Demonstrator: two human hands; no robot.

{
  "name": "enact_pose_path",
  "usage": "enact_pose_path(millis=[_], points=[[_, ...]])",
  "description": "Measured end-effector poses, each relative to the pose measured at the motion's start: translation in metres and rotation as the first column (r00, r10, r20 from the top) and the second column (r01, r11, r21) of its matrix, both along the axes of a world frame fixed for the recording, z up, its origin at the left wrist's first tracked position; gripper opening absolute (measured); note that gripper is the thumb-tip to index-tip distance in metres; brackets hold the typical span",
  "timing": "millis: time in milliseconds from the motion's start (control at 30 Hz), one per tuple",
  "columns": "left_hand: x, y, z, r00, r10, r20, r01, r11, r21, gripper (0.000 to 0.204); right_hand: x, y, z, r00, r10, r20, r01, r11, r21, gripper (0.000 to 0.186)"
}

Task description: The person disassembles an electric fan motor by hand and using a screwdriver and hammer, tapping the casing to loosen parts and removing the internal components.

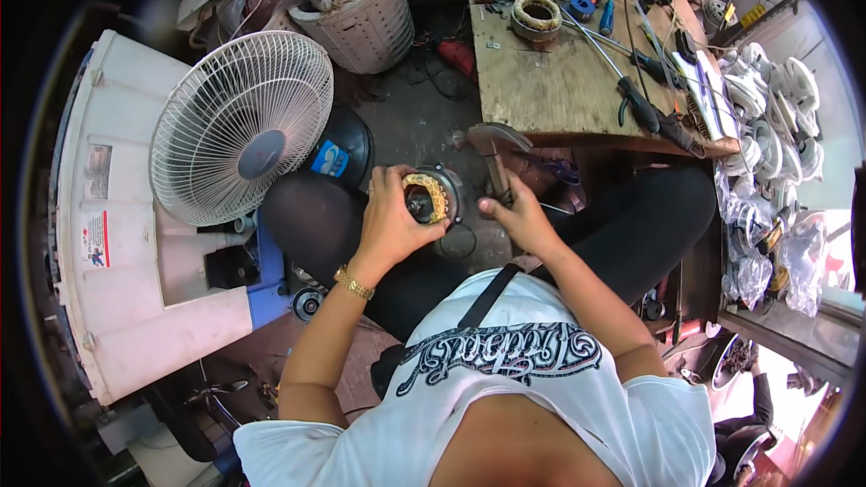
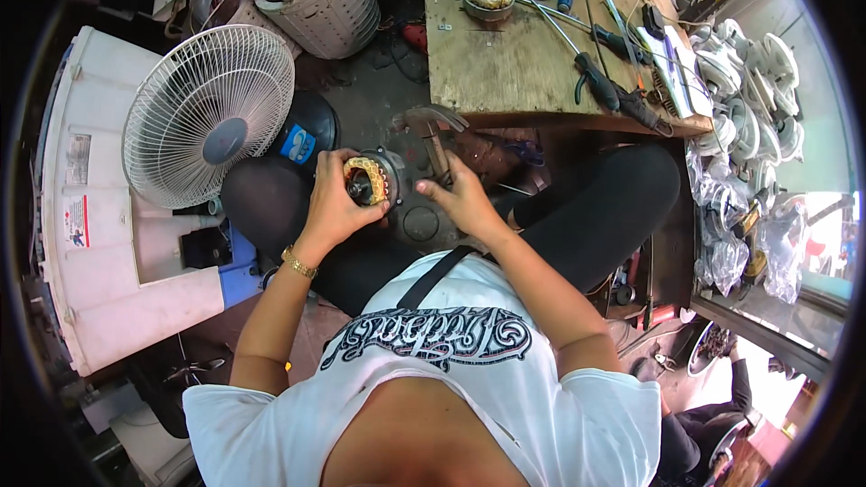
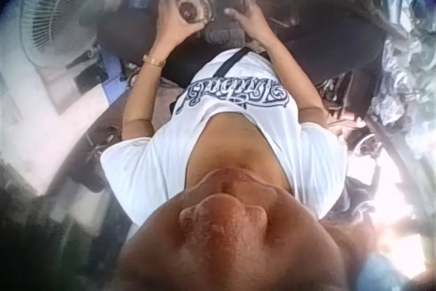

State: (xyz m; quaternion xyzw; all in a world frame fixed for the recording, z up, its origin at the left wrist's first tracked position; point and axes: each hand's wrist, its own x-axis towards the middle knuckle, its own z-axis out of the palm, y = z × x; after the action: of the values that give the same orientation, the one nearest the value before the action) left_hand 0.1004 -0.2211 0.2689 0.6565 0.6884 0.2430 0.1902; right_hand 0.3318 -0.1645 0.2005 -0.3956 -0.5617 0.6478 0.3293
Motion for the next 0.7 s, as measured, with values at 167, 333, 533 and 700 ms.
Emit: enact_pose_path(millis=[167, 333, 533, 700], points=[[0.021, -0.003, 0.007, 0.991, 0.067, 0.112, -0.079, 0.992, 0.102, 0.081, -0.020, 0.001, 0.011, 0.977, -0.034, -0.212, -0.024, 0.963, -0.269, 0.066], [0.016, -0.006, 0.011, 0.999, -0.026, 0.038, 0.021, 0.991, 0.130, 0.087, -0.024, 0.012, 0.006, 0.986, 0.016, -0.164, -0.054, 0.971, -0.231, 0.058], [0.008, 0.000, -0.001, 0.994, -0.101, 0.051, 0.100, 0.995, 0.012, 0.090, -0.009, 0.028, 0.015, 0.962, 0.067, 0.266, -0.117, 0.977, 0.178, 0.053], [0.009, 0.006, -0.016, 0.996, 0.054, -0.065, -0.055, 0.998, -0.007, 0.087, 0.028, 0.006, 0.048, 0.856, -0.094, 0.508, -0.112, 0.926, 0.361, 0.037]])
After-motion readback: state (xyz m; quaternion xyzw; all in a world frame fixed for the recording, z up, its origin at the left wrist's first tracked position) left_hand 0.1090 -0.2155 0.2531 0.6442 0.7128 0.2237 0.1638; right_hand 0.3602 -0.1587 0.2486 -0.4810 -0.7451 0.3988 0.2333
